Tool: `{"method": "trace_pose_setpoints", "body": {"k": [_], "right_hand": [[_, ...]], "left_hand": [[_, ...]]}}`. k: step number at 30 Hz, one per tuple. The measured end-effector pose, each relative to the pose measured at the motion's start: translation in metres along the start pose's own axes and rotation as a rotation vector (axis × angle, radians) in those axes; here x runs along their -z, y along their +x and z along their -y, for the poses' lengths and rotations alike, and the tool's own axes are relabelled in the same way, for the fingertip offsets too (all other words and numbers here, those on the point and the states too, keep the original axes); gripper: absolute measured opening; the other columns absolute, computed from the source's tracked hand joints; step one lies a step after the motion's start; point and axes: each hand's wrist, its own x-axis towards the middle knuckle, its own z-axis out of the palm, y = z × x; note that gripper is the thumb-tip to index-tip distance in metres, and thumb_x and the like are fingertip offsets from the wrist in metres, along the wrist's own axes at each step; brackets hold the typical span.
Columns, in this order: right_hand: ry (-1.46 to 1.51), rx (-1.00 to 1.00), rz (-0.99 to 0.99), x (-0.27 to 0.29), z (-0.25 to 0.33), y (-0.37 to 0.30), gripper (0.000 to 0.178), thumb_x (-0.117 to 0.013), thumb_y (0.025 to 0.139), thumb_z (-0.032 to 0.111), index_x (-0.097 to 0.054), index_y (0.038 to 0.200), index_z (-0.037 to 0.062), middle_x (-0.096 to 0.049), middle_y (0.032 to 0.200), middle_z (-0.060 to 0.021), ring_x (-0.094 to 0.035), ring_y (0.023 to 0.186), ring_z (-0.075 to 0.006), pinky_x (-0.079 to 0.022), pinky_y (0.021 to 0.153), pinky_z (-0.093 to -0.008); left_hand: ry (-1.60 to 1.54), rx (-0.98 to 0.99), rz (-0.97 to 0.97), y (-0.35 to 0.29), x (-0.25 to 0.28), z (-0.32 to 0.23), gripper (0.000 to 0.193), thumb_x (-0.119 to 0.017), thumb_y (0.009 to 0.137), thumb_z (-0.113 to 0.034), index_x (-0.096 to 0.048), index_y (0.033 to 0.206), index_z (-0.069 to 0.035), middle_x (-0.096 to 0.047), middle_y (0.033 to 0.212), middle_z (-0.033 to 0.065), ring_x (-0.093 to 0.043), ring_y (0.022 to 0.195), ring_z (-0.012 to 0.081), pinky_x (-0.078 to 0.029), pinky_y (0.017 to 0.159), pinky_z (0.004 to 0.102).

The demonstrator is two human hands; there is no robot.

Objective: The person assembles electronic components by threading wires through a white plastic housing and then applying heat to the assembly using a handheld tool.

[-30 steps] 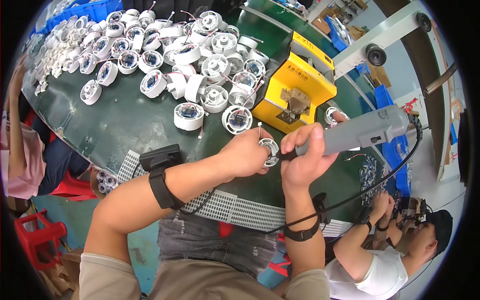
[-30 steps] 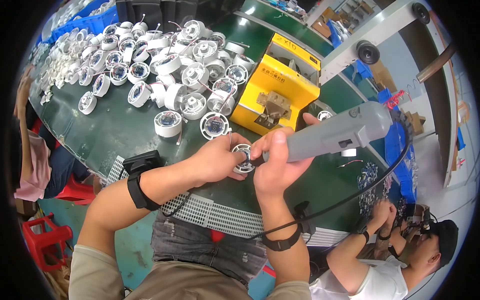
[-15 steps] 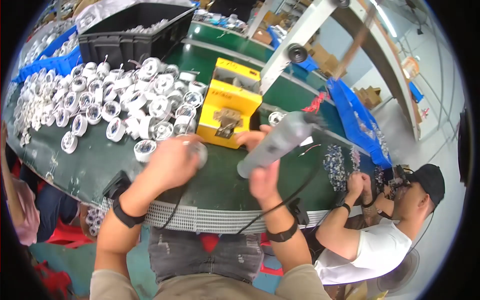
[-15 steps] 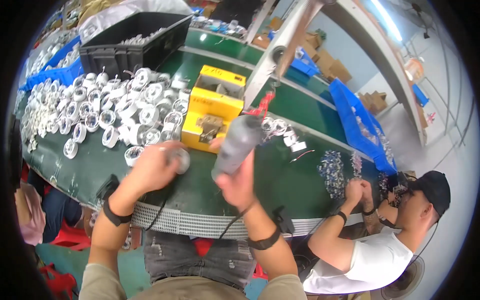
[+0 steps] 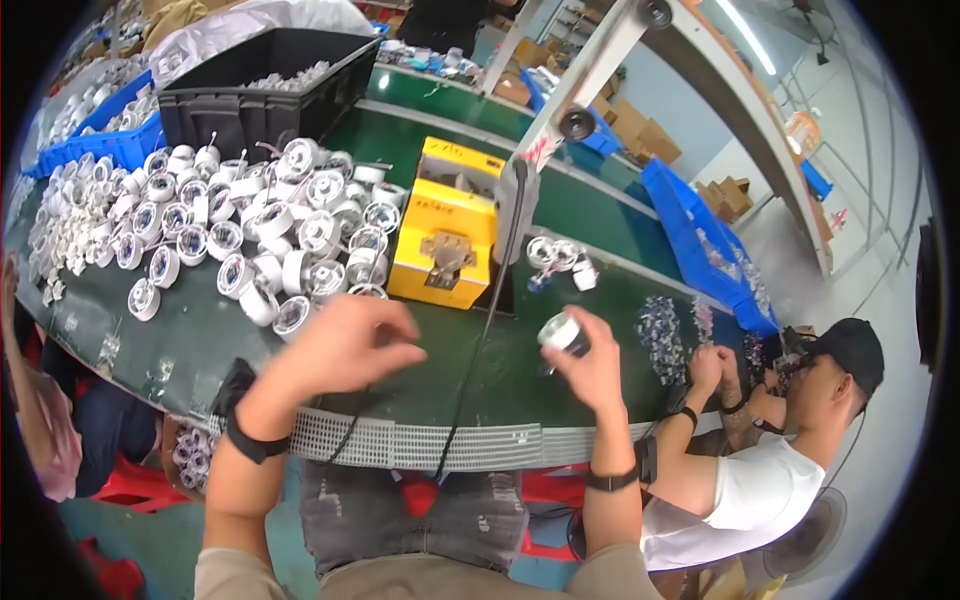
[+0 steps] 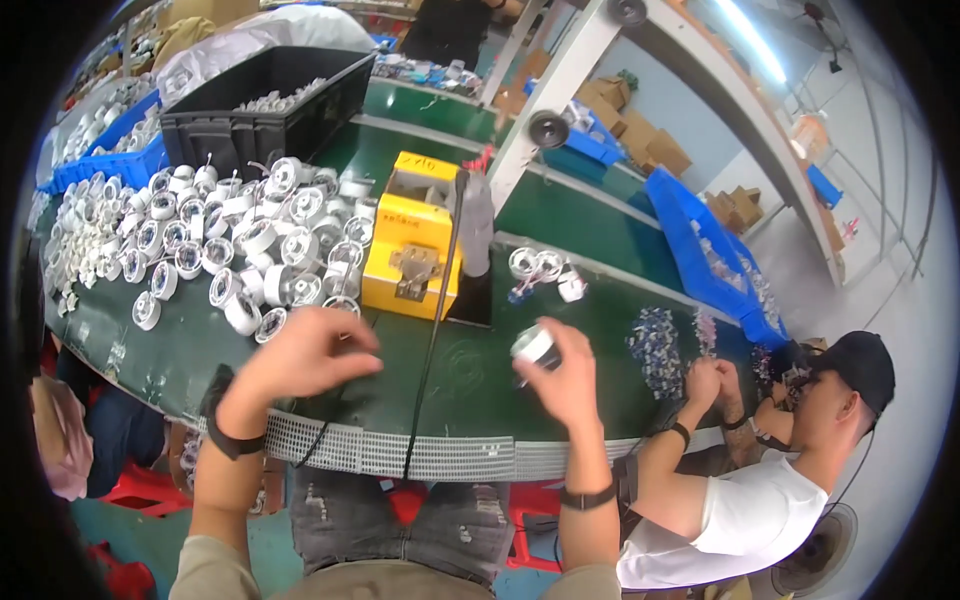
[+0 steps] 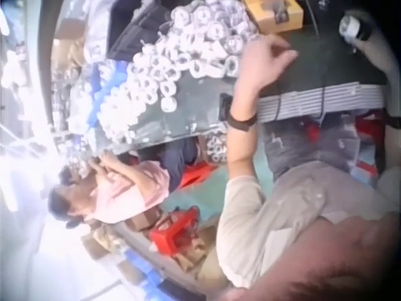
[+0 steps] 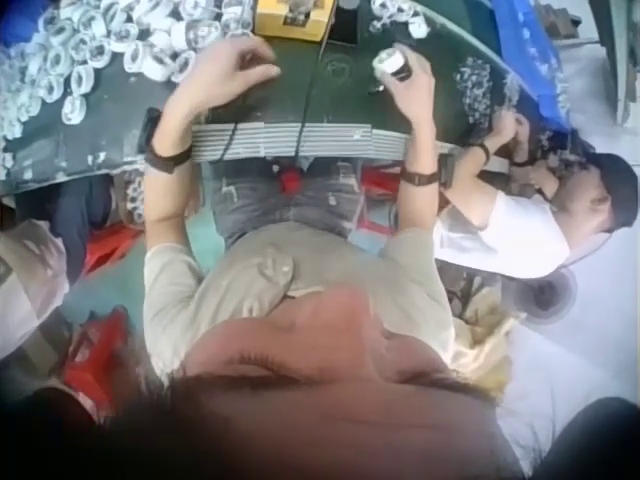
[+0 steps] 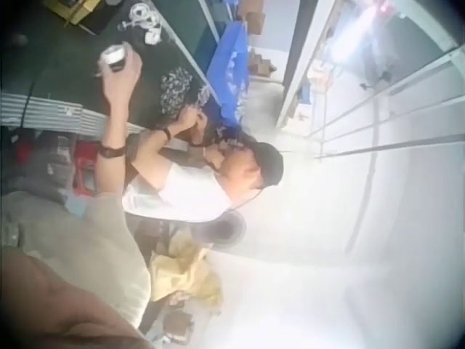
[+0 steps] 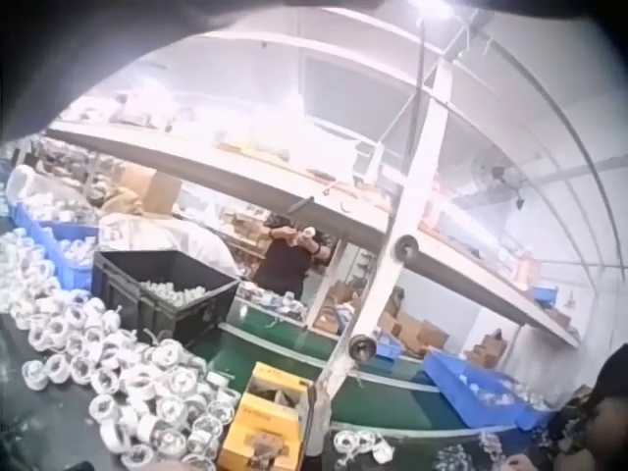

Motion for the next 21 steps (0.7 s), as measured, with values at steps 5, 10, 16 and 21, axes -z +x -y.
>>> {"method": "trace_pose_setpoints", "body": {"k": [5, 10, 16, 21], "right_hand": [[0.337, 0.131, 0.362, -0.013, 0.074, -0.038, 0.06, -0.083, 0.06, 0.014, -0.062, 0.115, 0.0028, -0.059, 0.119, -0.0162, -0.056, 0.113, -0.03, -0.043, 0.098, -0.0381], [1.227, -0.289, -0.305, -0.054, 0.093, -0.065, 0.058, -0.078, 0.075, 0.019, -0.054, 0.126, 0.004, -0.054, 0.124, -0.0187, -0.049, 0.121, -0.0309, -0.041, 0.103, -0.0447], [1.312, -0.459, 0.164, -0.052, 0.074, -0.071, 0.027, -0.053, 0.098, 0.017, -0.056, 0.113, -0.005, -0.065, 0.094, -0.0097, -0.064, 0.088, -0.0192, -0.052, 0.083, -0.0334], [1.251, -0.482, 0.117, -0.057, 0.084, -0.065, 0.021, -0.052, 0.098, 0.016, -0.061, 0.097, -0.0031, -0.058, 0.075, -0.0044, -0.056, 0.07, -0.0144, -0.049, 0.071, -0.0297]], "left_hand": [[-0.219, -0.326, 0.009, 0.015, -0.057, -0.03, 0.063, -0.078, 0.076, -0.014, -0.048, 0.131, -0.005, -0.062, 0.113, 0.0128, -0.066, 0.091, 0.02, -0.054, 0.082, 0.0304], [-0.689, -0.047, 0.255, 0.018, -0.049, -0.031, 0.063, -0.068, 0.082, 0.0, -0.04, 0.138, -0.004, -0.058, 0.121, 0.0108, -0.058, 0.11, 0.0175, -0.049, 0.095, 0.035], [-0.594, -0.116, 0.176, 0.014, -0.051, -0.029, 0.056, -0.059, 0.078, 0.008, -0.043, 0.13, -0.005, -0.057, 0.118, 0.0096, -0.058, 0.108, 0.0178, -0.05, 0.091, 0.0328], [-0.918, 0.041, 0.241, 0.017, -0.059, -0.011, 0.044, -0.058, 0.081, 0.008, -0.042, 0.119, -0.008, -0.053, 0.121, 0.0093, -0.054, 0.115, 0.0217, -0.045, 0.098, 0.037]]}}
